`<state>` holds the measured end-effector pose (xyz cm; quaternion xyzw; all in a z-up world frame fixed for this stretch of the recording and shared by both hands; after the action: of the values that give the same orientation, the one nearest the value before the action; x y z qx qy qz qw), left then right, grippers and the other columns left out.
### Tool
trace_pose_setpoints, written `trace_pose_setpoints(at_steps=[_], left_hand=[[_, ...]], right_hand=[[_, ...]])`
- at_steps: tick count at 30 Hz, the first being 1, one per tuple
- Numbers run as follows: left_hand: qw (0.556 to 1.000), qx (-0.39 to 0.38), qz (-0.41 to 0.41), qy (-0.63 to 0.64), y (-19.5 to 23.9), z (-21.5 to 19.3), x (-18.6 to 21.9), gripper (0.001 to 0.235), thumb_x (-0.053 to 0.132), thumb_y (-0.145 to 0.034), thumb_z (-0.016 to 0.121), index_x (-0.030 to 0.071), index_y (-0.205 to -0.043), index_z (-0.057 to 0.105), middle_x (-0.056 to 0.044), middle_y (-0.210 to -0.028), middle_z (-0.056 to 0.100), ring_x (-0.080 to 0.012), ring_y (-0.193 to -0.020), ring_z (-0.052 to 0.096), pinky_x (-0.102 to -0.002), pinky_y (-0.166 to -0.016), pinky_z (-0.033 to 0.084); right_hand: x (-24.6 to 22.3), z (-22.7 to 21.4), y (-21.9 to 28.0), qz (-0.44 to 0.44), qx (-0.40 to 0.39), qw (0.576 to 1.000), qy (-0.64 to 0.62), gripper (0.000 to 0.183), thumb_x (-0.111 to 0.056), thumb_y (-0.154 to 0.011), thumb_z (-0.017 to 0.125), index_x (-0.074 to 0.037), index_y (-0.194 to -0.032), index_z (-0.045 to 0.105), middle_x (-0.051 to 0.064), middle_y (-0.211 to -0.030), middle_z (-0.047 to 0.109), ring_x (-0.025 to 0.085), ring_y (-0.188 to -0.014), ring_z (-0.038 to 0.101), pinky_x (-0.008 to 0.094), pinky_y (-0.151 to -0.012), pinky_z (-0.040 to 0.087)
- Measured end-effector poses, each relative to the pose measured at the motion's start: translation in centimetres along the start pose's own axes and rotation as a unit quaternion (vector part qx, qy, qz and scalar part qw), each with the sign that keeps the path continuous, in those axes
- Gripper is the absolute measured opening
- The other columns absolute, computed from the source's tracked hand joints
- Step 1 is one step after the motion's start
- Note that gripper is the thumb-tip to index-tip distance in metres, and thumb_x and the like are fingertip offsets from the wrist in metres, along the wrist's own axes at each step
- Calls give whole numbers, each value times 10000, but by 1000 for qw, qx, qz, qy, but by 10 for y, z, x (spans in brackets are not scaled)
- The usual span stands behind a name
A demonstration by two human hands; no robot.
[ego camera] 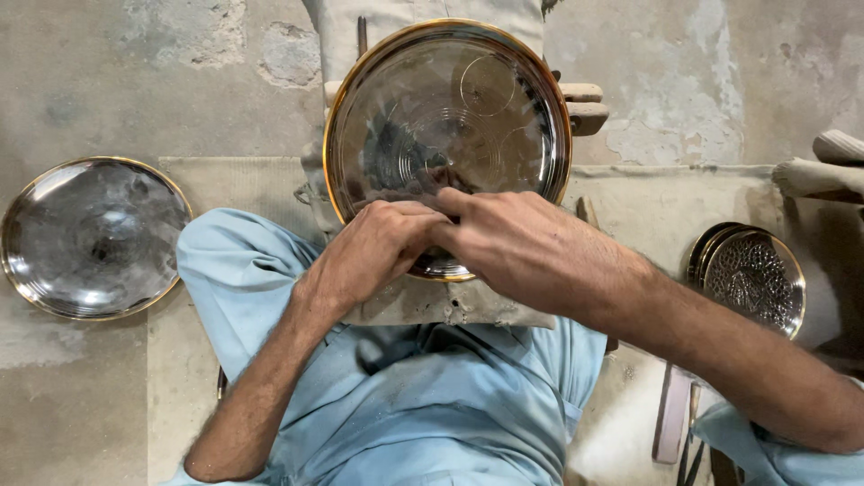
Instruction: The person uses a small metal tool to engrave concentric circular patterns on the surface of a metal plate with a gold rim. The plate is held steady on a cloth pad on the lap while the person rotates it and continues the engraving.
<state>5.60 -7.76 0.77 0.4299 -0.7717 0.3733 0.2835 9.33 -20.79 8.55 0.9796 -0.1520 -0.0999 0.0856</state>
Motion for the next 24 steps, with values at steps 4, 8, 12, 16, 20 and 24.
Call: trace_pose_setpoints(at_steps=[4,8,12,16,20,24], left_hand=[[997,60,-27,-31,-1,-10,-2,337,-31,-880,693,20,-1212,718,-142,-1104,761,-267,-971,753,-341,-857,611],[990,135,-38,-21,9,-34,0,268,38,-948,712,49,-1215,728,-121,-1122,770,-233,-983,767,-329,-843,625],[989,138,-45,-24,17,-43,5,240,48,-952,715,41,-1191,737,-120,-1116,770,-232,-989,770,-334,-828,627],[991,115,-66,-15,16,-36,4,229,76,-928,729,60,-1155,750,-103,-1079,778,-224,-963,772,-326,-796,636],[996,83,-36,-22,16,-30,7,241,69,-924,718,45,-1163,737,-104,-1084,776,-252,-1002,754,-363,-843,614],[998,55,-43,1,15,-25,7,248,102,-923,717,21,-1158,722,-120,-1065,765,-274,-974,746,-380,-826,604]], right_hand=[[7,2,0,59,25,995,-82,156,-7,-922,628,90,-1036,672,174,-910,641,237,-662,690,320,-514,624],[4,2,3,58,53,994,-69,156,-63,-894,676,84,-947,665,181,-890,653,273,-693,707,365,-578,627],[2,2,1,82,35,993,-72,190,-99,-925,686,89,-929,653,190,-874,649,292,-694,720,386,-576,620],[0,1,-1,91,1,995,-42,122,57,-853,636,112,-961,630,190,-881,633,277,-714,726,359,-582,638],[-3,-3,-2,84,4,996,-31,194,83,-798,639,120,-987,614,194,-902,623,309,-719,724,383,-595,632],[-4,-4,-2,88,8,994,-59,149,21,-869,645,96,-995,620,185,-880,618,321,-699,715,413,-594,617]])
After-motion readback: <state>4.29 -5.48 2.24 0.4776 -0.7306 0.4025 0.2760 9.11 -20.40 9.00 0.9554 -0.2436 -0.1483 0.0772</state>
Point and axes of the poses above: each hand's wrist, its own y-axis away from the middle knuckle, its own z-axis out of the palm, x = y × z, the point moved 4 cm from there along -y, towards the middle knuckle
